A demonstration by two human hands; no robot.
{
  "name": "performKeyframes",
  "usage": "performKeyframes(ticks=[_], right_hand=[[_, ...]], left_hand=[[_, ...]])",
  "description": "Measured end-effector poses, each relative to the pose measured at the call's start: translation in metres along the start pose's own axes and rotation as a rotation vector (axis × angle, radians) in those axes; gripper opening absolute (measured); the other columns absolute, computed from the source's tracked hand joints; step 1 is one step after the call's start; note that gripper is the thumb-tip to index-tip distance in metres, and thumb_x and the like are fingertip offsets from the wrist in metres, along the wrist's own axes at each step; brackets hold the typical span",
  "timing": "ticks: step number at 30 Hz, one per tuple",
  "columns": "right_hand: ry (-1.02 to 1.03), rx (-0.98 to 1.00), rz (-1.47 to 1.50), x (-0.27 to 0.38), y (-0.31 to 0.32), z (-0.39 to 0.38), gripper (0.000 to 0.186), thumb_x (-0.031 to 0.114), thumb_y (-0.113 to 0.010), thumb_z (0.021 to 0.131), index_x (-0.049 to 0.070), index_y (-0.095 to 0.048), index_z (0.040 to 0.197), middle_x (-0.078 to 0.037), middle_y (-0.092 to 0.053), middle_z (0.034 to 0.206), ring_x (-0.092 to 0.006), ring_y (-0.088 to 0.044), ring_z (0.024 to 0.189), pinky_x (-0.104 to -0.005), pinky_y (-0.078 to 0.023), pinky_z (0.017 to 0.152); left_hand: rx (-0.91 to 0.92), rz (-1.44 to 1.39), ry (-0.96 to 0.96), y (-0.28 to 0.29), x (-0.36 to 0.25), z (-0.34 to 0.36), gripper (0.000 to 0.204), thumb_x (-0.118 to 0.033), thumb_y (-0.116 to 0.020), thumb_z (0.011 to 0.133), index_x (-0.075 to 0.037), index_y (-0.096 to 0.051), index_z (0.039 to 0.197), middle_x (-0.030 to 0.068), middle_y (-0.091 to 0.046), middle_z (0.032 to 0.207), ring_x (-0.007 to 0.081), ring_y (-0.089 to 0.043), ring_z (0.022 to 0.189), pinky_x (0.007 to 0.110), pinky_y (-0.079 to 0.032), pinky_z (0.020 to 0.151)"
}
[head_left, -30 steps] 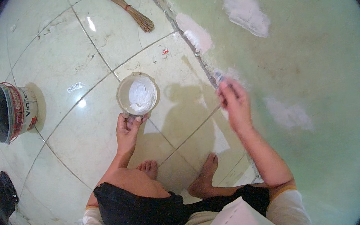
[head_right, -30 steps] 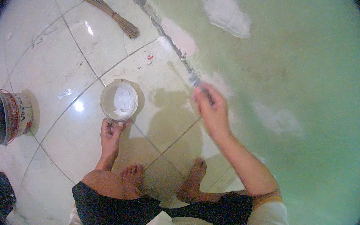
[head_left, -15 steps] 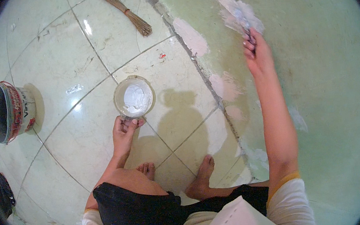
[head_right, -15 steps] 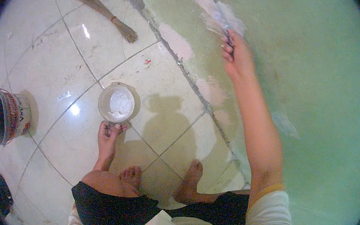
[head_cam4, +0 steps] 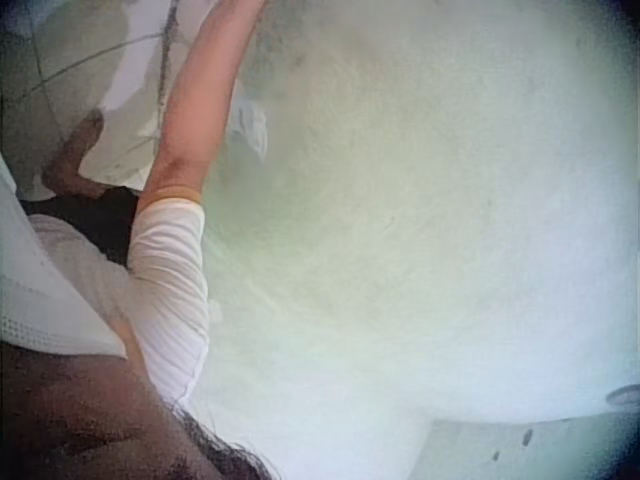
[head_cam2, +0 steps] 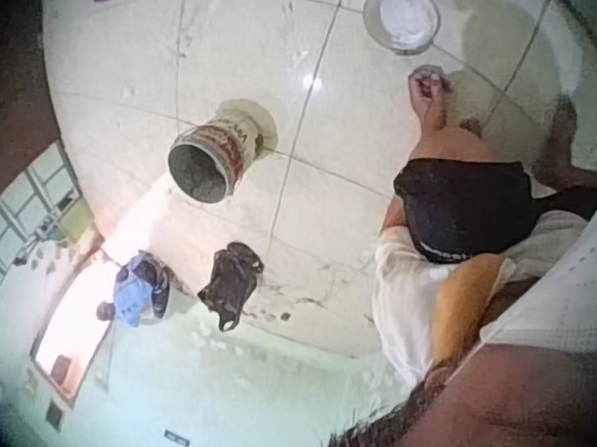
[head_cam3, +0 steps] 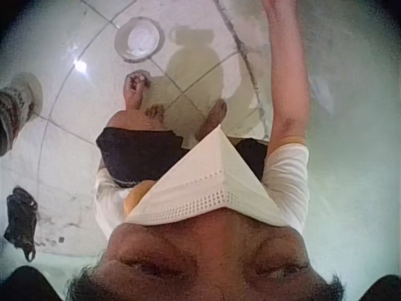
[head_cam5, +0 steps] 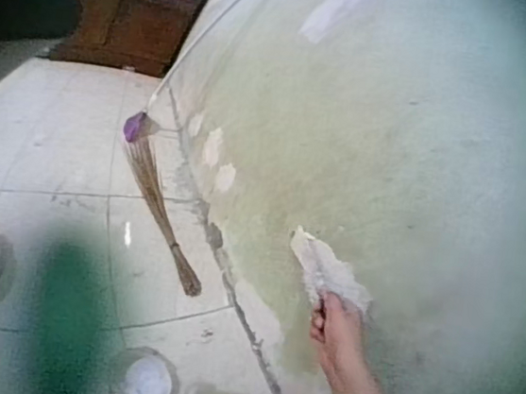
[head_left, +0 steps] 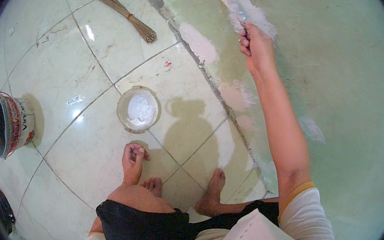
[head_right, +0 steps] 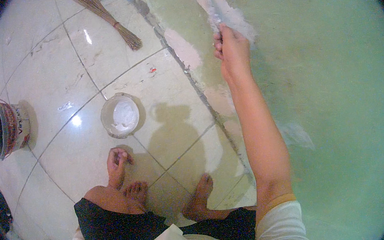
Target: The person applies white putty to cracks and holes in a green wall using a putty knife, dipping the tool into a container of filler to reload it.
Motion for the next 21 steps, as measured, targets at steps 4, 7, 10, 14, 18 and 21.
performKeyframes(ticks=[4, 7, 10, 14, 18, 21], right_hand=[[0.039, -0.157, 0.015, 0.011, 0.029, -0.030, 0.022, 0.023, -0.059, 0.099, 0.003, -0.058, 0.090, -0.002, -0.056, 0.073, -0.0069, -0.044, 0.052, -0.0229, -0.030, 0.042], [0.097, -0.209, 0.011, 0.030, 0.053, -0.061, 0.022, 0.023, -0.059, 0.099, 0.003, -0.058, 0.091, -0.002, -0.056, 0.074, -0.0072, -0.043, 0.051, -0.0227, -0.030, 0.042], [0.070, -0.079, 0.087, 0.045, 0.037, -0.045, 0.021, 0.023, -0.058, 0.099, 0.003, -0.057, 0.092, -0.003, -0.057, 0.074, -0.0076, -0.042, 0.051, -0.0228, -0.030, 0.041], [0.049, -0.041, 0.193, 0.042, 0.042, -0.011, 0.019, 0.023, -0.058, 0.099, 0.004, -0.055, 0.094, -0.004, -0.058, 0.075, -0.0080, -0.043, 0.051, -0.0229, -0.030, 0.041], [0.053, -0.167, 0.256, 0.012, 0.082, -0.026, 0.018, 0.022, -0.058, 0.099, 0.005, -0.055, 0.094, -0.004, -0.057, 0.075, -0.0077, -0.042, 0.051, -0.0220, -0.029, 0.041], [0.023, -0.221, 0.155, 0.005, 0.079, -0.063, 0.017, 0.022, -0.058, 0.099, 0.006, -0.055, 0.094, -0.003, -0.055, 0.074, -0.0075, -0.042, 0.053, -0.0220, -0.029, 0.042]], left_hand=[[0.031, -0.009, -0.004, -0.005, 0.023, -0.012, 0.012, -0.008, -0.059, 0.099, -0.002, -0.049, 0.105, 0.0070, -0.059, 0.083, 0.0157, -0.061, 0.074, 0.030, -0.053, 0.067], [0.089, 0.002, 0.044, -0.014, 0.025, -0.021, 0.013, -0.009, -0.060, 0.097, -0.004, -0.051, 0.103, 0.0066, -0.057, 0.087, 0.0173, -0.060, 0.075, 0.033, -0.052, 0.070], [0.119, 0.111, 0.016, -0.013, 0.026, -0.023, 0.010, -0.007, -0.057, 0.098, -0.001, -0.051, 0.104, 0.0074, -0.059, 0.086, 0.0154, -0.062, 0.076, 0.030, -0.053, 0.069], [0.107, 0.063, 0.007, -0.023, 0.026, -0.022, 0.008, -0.007, -0.057, 0.098, -0.001, -0.052, 0.102, 0.0066, -0.060, 0.083, 0.0149, -0.061, 0.074, 0.031, -0.053, 0.069], [0.108, 0.105, 0.045, -0.015, 0.029, -0.025, 0.009, -0.008, -0.059, 0.097, -0.003, -0.053, 0.100, 0.0063, -0.059, 0.084, 0.0157, -0.061, 0.076, 0.031, -0.052, 0.070], [0.144, 0.244, 0.031, -0.023, 0.016, -0.031, 0.009, -0.010, -0.061, 0.096, -0.004, -0.055, 0.097, 0.0053, -0.060, 0.084, 0.0158, -0.060, 0.076, 0.031, -0.051, 0.070]])
Point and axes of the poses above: each hand's wrist, its own z-axis towards the middle knuckle, its own y-axis out of the back of the hand, x = y × z, the point moved 9 cm from there along z, towards the middle knuckle
